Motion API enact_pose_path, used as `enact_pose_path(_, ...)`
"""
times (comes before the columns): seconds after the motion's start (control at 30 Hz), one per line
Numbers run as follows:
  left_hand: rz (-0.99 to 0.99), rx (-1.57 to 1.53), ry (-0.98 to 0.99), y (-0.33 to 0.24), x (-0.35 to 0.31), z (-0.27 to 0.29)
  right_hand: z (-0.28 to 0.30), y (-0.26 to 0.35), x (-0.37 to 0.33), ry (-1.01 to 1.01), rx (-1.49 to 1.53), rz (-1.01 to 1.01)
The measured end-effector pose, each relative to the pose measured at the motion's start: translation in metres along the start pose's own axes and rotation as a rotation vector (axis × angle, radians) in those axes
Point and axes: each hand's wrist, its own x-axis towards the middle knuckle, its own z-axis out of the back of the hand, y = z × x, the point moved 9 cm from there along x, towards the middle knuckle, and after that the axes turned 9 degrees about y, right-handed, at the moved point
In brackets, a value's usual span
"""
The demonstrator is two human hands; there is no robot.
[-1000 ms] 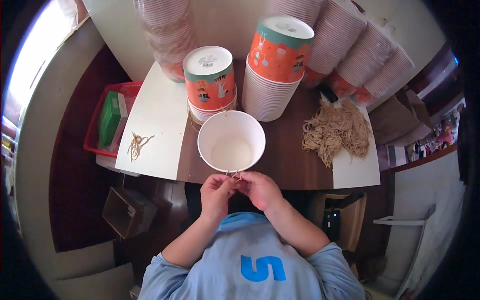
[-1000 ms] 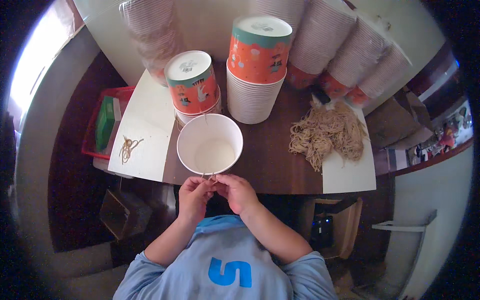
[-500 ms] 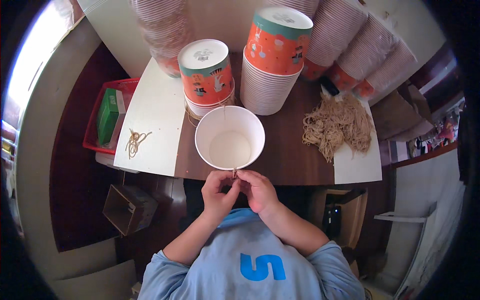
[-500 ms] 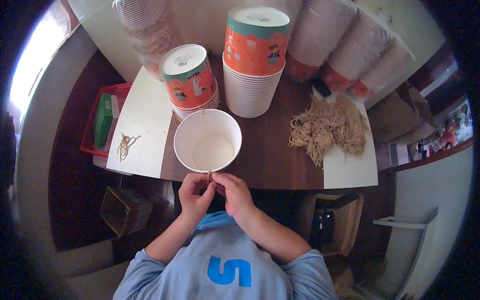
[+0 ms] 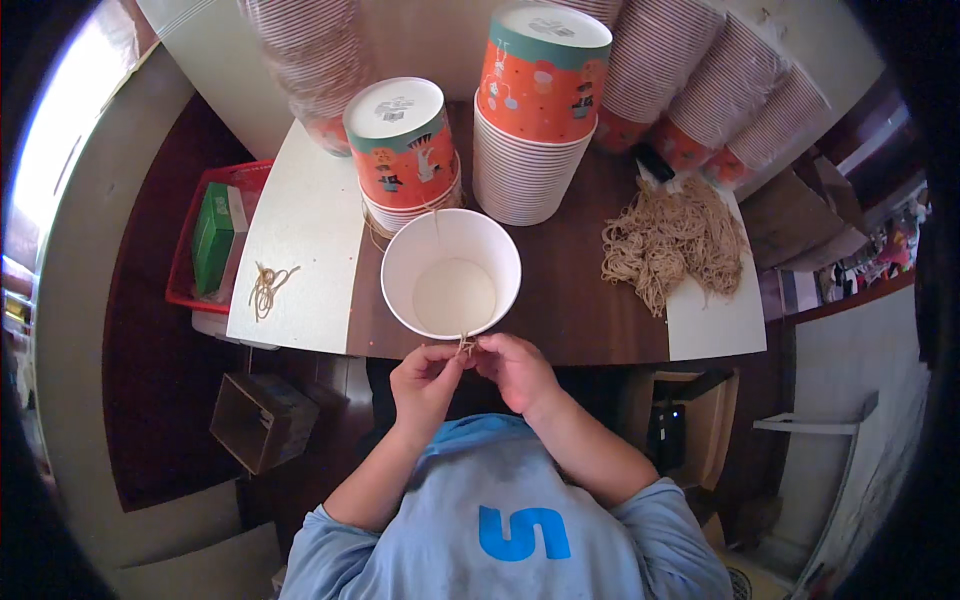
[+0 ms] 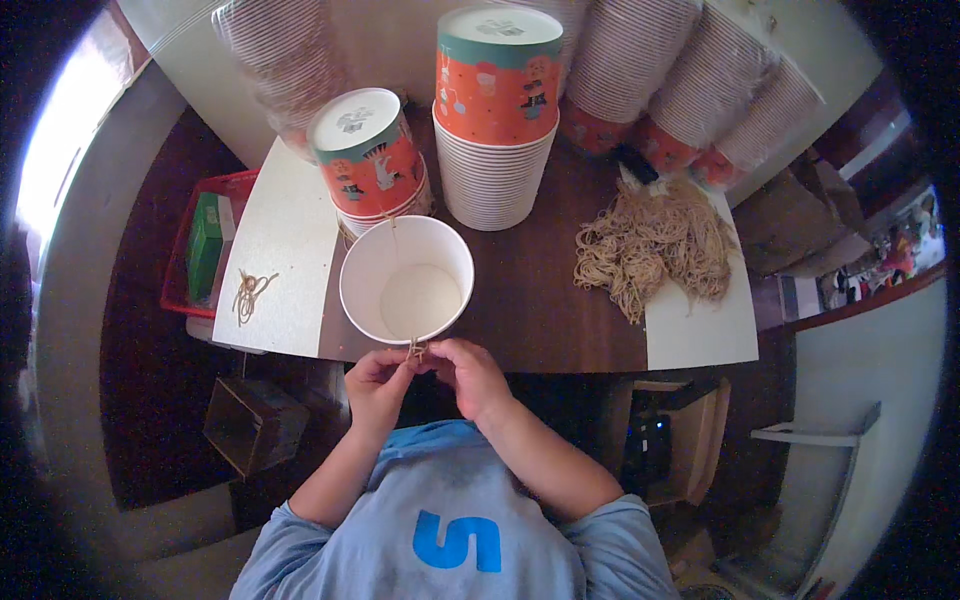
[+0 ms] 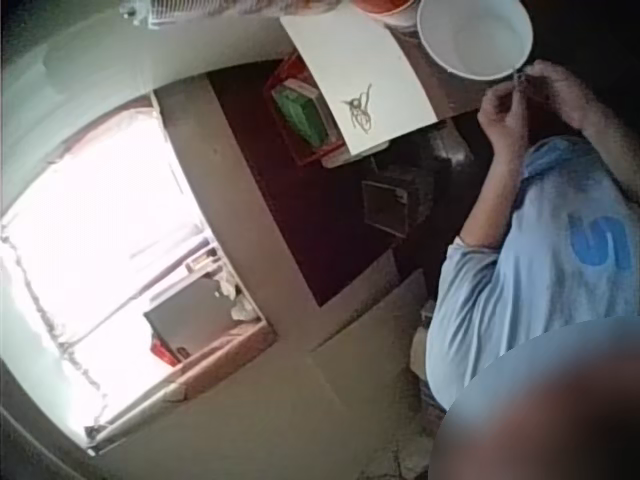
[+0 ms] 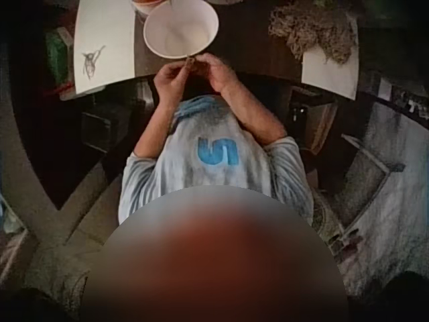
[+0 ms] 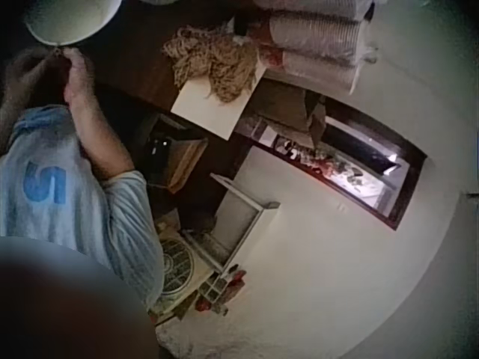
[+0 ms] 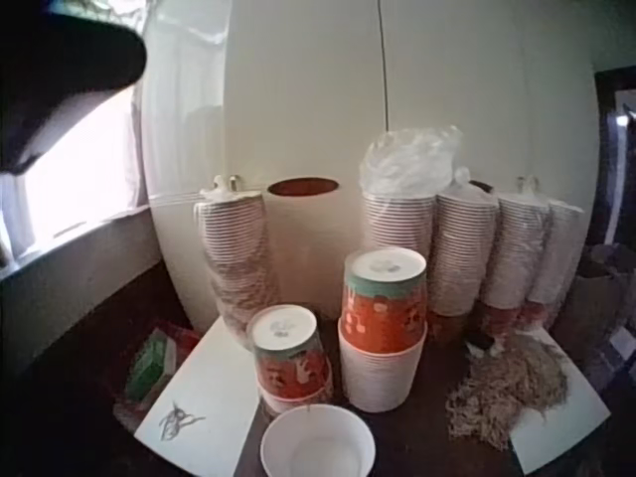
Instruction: Manually attach strings to paper bowls by threading them through pre-cut holes and knotting them.
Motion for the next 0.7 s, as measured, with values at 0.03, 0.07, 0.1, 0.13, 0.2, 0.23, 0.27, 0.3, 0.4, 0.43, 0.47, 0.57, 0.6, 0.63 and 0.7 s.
enact_pose_path(0.03, 0.016, -0.017, 0.018, 0.002, 0.001, 0.0, 0.0, 0.007, -0.002, -0.02, -0.086, 0.037)
enact_pose_path(0.07, 0.033, -0.033, 0.035, 0.004, 0.001, 0.0, 0.0, 0.013, -0.003, -0.039, -0.172, 0.073)
enact_pose_path(0.1, 0.034, -0.032, 0.034, 0.005, 0.001, 0.0, -0.001, 0.014, -0.004, -0.039, -0.171, 0.072)
enact_pose_path(0.13, 0.023, -0.036, 0.033, 0.005, 0.001, 0.0, -0.006, 0.014, -0.003, -0.007, -0.175, 0.063)
enact_pose_path(0.2, 0.014, -0.041, 0.036, 0.005, 0.002, -0.002, -0.007, 0.012, -0.002, 0.02, -0.178, 0.057)
enact_pose_path(0.23, 0.019, -0.031, 0.04, 0.005, 0.002, -0.002, -0.005, 0.011, 0.0, 0.024, -0.205, 0.082)
enact_pose_path(0.27, 0.023, -0.021, 0.042, 0.005, 0.002, -0.002, -0.004, 0.011, 0.002, 0.031, -0.233, 0.105)
enact_pose_path(0.3, 0.024, -0.02, 0.042, 0.004, 0.002, -0.002, -0.004, 0.012, 0.002, 0.031, -0.232, 0.105)
enact_pose_path(0.4, 0.035, -0.033, 0.037, 0.004, 0.003, 0.0, 0.0, 0.014, 0.003, 0.027, -0.122, 0.094)
enact_pose_path(0.43, 0.054, -0.059, 0.041, 0.007, 0.004, 0.002, 0.001, 0.017, 0.004, 0.036, -0.155, 0.1)
enact_pose_path(0.47, 0.071, -0.081, 0.044, 0.008, 0.005, 0.002, 0.002, 0.019, 0.004, 0.049, -0.187, 0.108)
enact_pose_path(0.57, 0.09, -0.159, 0.019, 0.013, 0.006, 0.002, 0.008, 0.037, 0.004, -0.065, -0.728, 0.25)
enact_pose_path(0.6, 0.091, -0.16, 0.02, 0.014, 0.007, 0.002, 0.008, 0.037, 0.003, -0.068, -0.728, 0.25)
enact_pose_path(0.63, 0.075, -0.199, 0.024, 0.014, 0.008, 0.001, 0.001, 0.05, -0.003, -0.109, -0.971, 0.396)
enact_pose_path(0.7, 0.058, -0.238, 0.024, 0.014, 0.007, 0.0, -0.013, 0.061, -0.014, -0.148, -1.215, 0.541)
